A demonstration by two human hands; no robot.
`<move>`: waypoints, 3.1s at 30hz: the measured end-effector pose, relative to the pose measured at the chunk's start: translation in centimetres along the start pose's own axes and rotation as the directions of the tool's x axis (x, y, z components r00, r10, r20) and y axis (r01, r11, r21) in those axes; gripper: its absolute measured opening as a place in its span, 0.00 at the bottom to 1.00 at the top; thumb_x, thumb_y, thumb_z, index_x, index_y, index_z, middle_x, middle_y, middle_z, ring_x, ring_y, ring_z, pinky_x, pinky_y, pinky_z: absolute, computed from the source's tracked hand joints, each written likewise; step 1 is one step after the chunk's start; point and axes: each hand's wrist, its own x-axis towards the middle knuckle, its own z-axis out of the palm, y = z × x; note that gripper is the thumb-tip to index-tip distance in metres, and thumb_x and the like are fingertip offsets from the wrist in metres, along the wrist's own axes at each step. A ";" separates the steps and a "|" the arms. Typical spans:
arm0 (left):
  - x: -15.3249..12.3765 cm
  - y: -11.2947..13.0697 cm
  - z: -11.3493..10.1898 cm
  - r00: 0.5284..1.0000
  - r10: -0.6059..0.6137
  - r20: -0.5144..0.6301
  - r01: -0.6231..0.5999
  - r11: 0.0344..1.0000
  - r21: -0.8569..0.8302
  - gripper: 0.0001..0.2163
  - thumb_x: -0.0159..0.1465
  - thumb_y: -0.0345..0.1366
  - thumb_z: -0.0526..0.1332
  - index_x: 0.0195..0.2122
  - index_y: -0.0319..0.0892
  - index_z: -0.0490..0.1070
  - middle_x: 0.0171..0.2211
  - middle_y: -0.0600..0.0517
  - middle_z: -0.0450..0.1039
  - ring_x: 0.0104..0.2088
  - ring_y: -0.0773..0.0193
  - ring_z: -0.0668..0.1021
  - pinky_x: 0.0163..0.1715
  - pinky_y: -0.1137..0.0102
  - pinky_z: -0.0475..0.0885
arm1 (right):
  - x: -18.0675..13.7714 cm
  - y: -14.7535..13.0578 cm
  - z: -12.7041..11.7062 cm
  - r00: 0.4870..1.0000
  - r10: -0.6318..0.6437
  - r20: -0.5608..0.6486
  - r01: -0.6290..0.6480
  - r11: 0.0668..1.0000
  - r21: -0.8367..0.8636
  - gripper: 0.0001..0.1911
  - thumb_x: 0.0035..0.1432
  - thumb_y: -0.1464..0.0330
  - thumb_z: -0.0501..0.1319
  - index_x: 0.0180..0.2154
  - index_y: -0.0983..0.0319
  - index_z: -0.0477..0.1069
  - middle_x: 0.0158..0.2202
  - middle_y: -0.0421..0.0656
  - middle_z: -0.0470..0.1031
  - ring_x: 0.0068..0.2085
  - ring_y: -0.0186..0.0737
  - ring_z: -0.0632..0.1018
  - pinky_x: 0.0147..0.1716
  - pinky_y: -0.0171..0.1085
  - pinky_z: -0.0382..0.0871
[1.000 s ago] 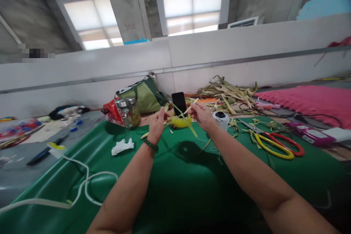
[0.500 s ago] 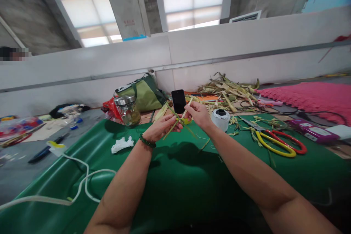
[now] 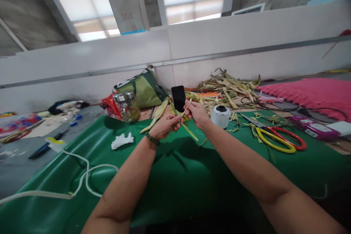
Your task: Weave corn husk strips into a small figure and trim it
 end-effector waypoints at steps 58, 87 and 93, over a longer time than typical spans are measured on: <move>-0.3 0.1 -1.5 0.994 0.089 -0.057 -0.077 0.981 0.181 0.13 0.53 0.43 0.69 0.28 0.36 0.76 0.17 0.56 0.67 0.18 0.73 0.67 0.17 0.76 0.61 | -1.1 -2.6 -1.9 0.844 -0.362 0.395 0.536 0.557 -0.635 0.20 0.57 0.55 0.60 0.21 0.62 0.72 0.18 0.38 0.67 0.21 0.30 0.63 0.23 0.33 0.53; -0.3 0.9 -3.5 0.384 0.591 -0.709 -0.443 0.792 0.420 0.20 0.58 0.51 0.60 0.19 0.41 0.66 0.18 0.56 0.63 0.22 0.69 0.66 0.26 0.72 0.62 | -0.1 -1.3 -2.6 0.893 -0.330 0.307 0.444 0.532 -0.721 0.17 0.60 0.60 0.58 0.29 0.63 0.78 0.20 0.40 0.74 0.22 0.34 0.70 0.23 0.32 0.58; 0.1 0.3 -2.0 0.852 0.342 -0.397 -0.366 0.931 0.018 0.22 0.47 0.53 0.69 0.31 0.36 0.78 0.24 0.51 0.74 0.28 0.66 0.73 0.30 0.72 0.68 | -1.3 -0.3 -1.2 0.840 -0.468 0.276 0.461 0.344 -0.818 0.15 0.64 0.61 0.55 0.40 0.58 0.80 0.37 0.44 0.82 0.37 0.42 0.80 0.34 0.35 0.65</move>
